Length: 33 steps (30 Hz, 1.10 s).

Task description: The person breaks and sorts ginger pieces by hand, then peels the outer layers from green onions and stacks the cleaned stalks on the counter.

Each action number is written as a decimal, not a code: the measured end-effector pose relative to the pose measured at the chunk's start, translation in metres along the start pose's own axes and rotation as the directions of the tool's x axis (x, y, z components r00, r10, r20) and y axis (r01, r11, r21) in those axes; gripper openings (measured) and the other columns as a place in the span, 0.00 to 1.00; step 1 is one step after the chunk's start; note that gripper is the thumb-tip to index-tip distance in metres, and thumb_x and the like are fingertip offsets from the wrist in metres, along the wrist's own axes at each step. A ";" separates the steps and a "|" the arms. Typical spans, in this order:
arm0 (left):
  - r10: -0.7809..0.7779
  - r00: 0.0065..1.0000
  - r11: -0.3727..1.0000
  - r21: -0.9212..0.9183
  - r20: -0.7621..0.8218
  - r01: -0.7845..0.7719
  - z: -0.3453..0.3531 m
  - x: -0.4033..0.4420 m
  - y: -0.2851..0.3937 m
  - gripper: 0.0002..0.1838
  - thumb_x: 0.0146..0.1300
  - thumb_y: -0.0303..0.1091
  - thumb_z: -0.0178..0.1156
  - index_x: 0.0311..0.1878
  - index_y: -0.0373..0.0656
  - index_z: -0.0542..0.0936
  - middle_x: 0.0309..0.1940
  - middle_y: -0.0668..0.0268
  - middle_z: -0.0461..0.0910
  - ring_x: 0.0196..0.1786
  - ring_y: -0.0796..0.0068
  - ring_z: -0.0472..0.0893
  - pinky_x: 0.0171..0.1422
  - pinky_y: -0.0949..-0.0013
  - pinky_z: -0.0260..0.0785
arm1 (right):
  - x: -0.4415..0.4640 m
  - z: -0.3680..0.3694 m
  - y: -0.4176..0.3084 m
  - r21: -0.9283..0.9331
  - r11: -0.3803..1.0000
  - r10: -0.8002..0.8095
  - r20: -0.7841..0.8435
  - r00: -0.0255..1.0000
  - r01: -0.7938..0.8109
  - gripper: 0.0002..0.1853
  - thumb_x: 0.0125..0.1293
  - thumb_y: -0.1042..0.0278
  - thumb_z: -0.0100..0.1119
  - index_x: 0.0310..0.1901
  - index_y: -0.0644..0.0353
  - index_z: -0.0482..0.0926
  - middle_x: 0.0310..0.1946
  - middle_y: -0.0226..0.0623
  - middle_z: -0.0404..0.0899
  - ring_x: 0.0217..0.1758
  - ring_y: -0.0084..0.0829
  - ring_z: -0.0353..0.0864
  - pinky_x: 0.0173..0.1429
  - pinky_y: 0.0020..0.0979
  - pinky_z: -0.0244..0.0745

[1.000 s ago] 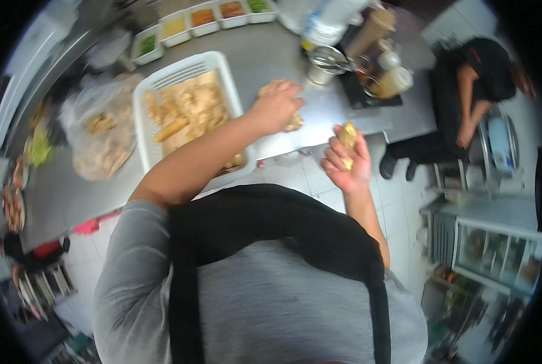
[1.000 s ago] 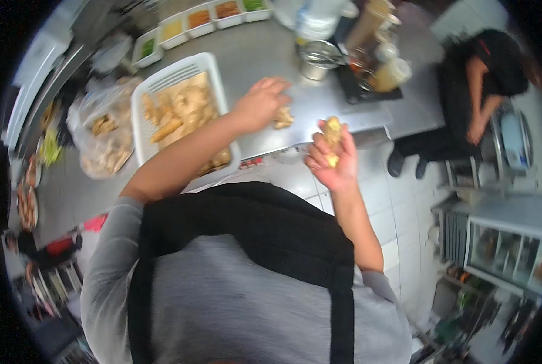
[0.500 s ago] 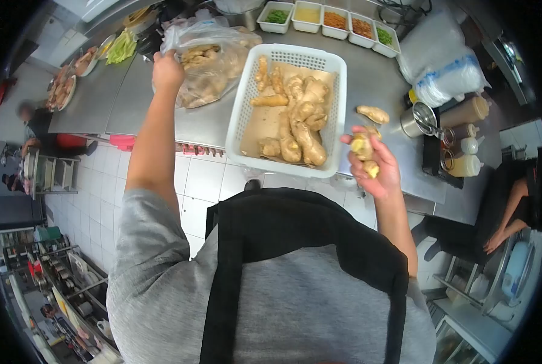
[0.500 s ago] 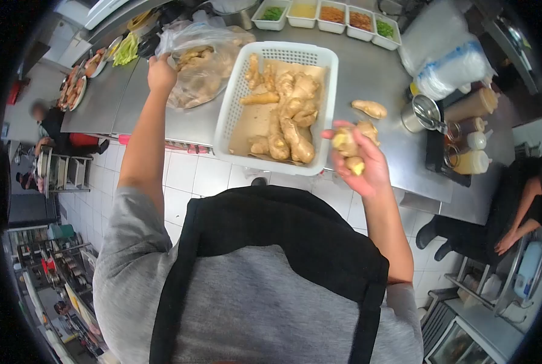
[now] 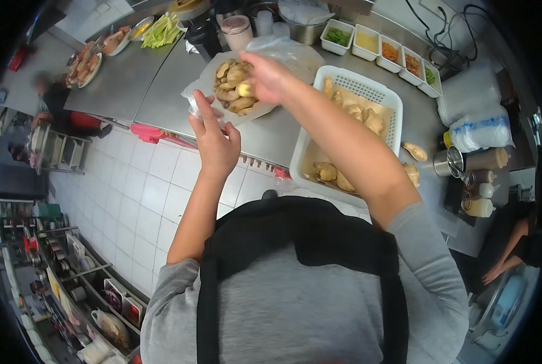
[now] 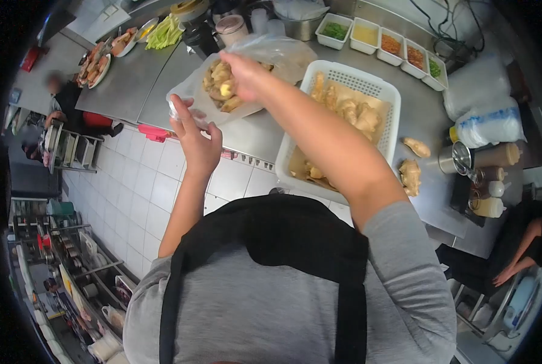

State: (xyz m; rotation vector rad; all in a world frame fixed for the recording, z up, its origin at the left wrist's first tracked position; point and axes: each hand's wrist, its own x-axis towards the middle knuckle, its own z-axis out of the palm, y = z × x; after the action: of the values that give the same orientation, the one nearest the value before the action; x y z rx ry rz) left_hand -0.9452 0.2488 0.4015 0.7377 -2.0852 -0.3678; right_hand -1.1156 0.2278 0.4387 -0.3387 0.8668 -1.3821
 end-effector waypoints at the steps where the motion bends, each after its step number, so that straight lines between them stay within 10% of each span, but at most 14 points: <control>1: 0.001 1.000 1.000 -0.002 -0.005 -0.001 -0.004 0.001 -0.005 0.51 0.43 0.13 0.54 0.71 0.39 0.39 0.56 0.53 0.60 0.45 0.67 0.69 0.39 0.73 0.70 | 0.020 -0.004 0.000 -0.282 0.954 -0.147 -0.134 0.980 0.104 0.26 0.68 0.57 0.42 0.63 0.62 0.57 0.56 0.49 0.66 0.49 0.42 0.75 0.54 0.43 0.72; 3: 0.012 1.000 1.000 -0.012 -0.004 -0.012 -0.013 0.007 -0.017 0.51 0.43 0.13 0.54 0.71 0.38 0.39 0.57 0.53 0.60 0.46 0.67 0.69 0.38 0.74 0.70 | 0.062 -0.028 -0.003 -0.781 0.619 -0.382 -0.212 0.899 0.079 0.31 0.66 0.55 0.46 0.65 0.63 0.53 0.59 0.50 0.64 0.55 0.41 0.72 0.57 0.42 0.70; 5: 0.026 1.000 0.999 -0.031 0.007 -0.026 -0.019 0.012 -0.027 0.51 0.43 0.12 0.54 0.71 0.38 0.40 0.58 0.52 0.59 0.47 0.67 0.69 0.37 0.75 0.70 | 0.057 -0.050 -0.025 -0.893 0.450 -0.395 -0.220 0.892 -0.021 0.34 0.63 0.58 0.50 0.67 0.63 0.51 0.63 0.51 0.60 0.63 0.41 0.64 0.62 0.40 0.65; 8: 0.054 0.998 0.995 -0.091 0.043 -0.050 -0.019 0.025 -0.034 0.50 0.43 0.11 0.52 0.71 0.38 0.41 0.61 0.52 0.58 0.49 0.66 0.70 0.35 0.76 0.71 | 0.030 -0.089 -0.067 -0.869 0.491 -0.478 -0.204 0.854 0.067 0.39 0.60 0.61 0.54 0.70 0.51 0.47 0.71 0.44 0.44 0.71 0.45 0.49 0.67 0.52 0.52; 12: 0.226 0.963 0.964 -0.173 0.144 -0.201 -0.011 0.028 -0.035 0.51 0.41 0.10 0.52 0.71 0.38 0.42 0.67 0.50 0.52 0.51 0.63 0.71 0.34 0.75 0.71 | -0.046 -0.090 -0.074 -0.783 0.601 -0.623 -0.333 0.708 0.161 0.41 0.59 0.61 0.56 0.71 0.52 0.45 0.70 0.44 0.47 0.70 0.41 0.52 0.71 0.44 0.40; 20: 0.274 0.951 0.918 -0.332 0.141 -0.215 -0.010 0.043 -0.053 0.53 0.40 0.11 0.51 0.72 0.40 0.39 0.70 0.50 0.45 0.57 0.59 0.69 0.37 0.76 0.73 | -0.154 -0.079 -0.041 -0.634 0.715 -0.528 -0.214 0.822 0.294 0.41 0.59 0.71 0.55 0.71 0.49 0.44 0.55 0.46 0.71 0.57 0.30 0.68 0.59 0.29 0.62; 26: 0.112 0.980 0.933 -0.357 0.166 -0.046 -0.019 0.057 -0.051 0.50 0.43 0.13 0.52 0.71 0.39 0.42 0.69 0.50 0.49 0.62 0.54 0.60 0.43 0.69 0.73 | -0.156 -0.116 0.014 -0.911 0.089 -0.471 -0.395 0.789 -0.403 0.24 0.54 0.72 0.59 0.55 0.58 0.72 0.47 0.39 0.77 0.50 0.33 0.76 0.56 0.30 0.68; 28: 0.119 0.979 0.933 -0.355 0.164 -0.054 -0.020 0.055 -0.049 0.49 0.44 0.13 0.53 0.71 0.40 0.43 0.68 0.49 0.50 0.60 0.56 0.61 0.40 0.72 0.74 | -0.126 -0.133 0.054 -0.882 -0.412 -0.604 0.078 0.793 -0.228 0.23 0.52 0.71 0.60 0.53 0.57 0.73 0.41 0.39 0.79 0.46 0.39 0.77 0.52 0.34 0.71; 31: 0.115 0.980 0.934 -0.353 0.163 -0.051 -0.020 0.053 -0.048 0.48 0.45 0.13 0.52 0.71 0.42 0.43 0.66 0.47 0.49 0.56 0.60 0.66 0.40 0.74 0.74 | -0.104 -0.137 0.061 -0.763 -0.546 -0.582 0.049 0.812 -0.346 0.22 0.50 0.69 0.62 0.50 0.54 0.75 0.42 0.37 0.79 0.44 0.43 0.77 0.51 0.38 0.71; 33: 0.100 0.983 0.937 -0.346 0.152 -0.042 -0.021 0.052 -0.049 0.48 0.45 0.13 0.52 0.72 0.43 0.44 0.64 0.47 0.48 0.54 0.62 0.69 0.41 0.73 0.75 | -0.114 -0.134 0.045 -0.899 -0.285 -0.629 -0.087 0.773 -0.333 0.21 0.51 0.71 0.60 0.50 0.54 0.75 0.45 0.37 0.78 0.47 0.43 0.76 0.52 0.38 0.70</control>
State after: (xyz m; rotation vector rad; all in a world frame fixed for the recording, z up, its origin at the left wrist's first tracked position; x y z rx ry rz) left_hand -0.9329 0.1788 0.4223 0.4338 -2.1196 -0.7523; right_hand -1.1726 0.3806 0.3580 -1.4747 2.6823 -0.4789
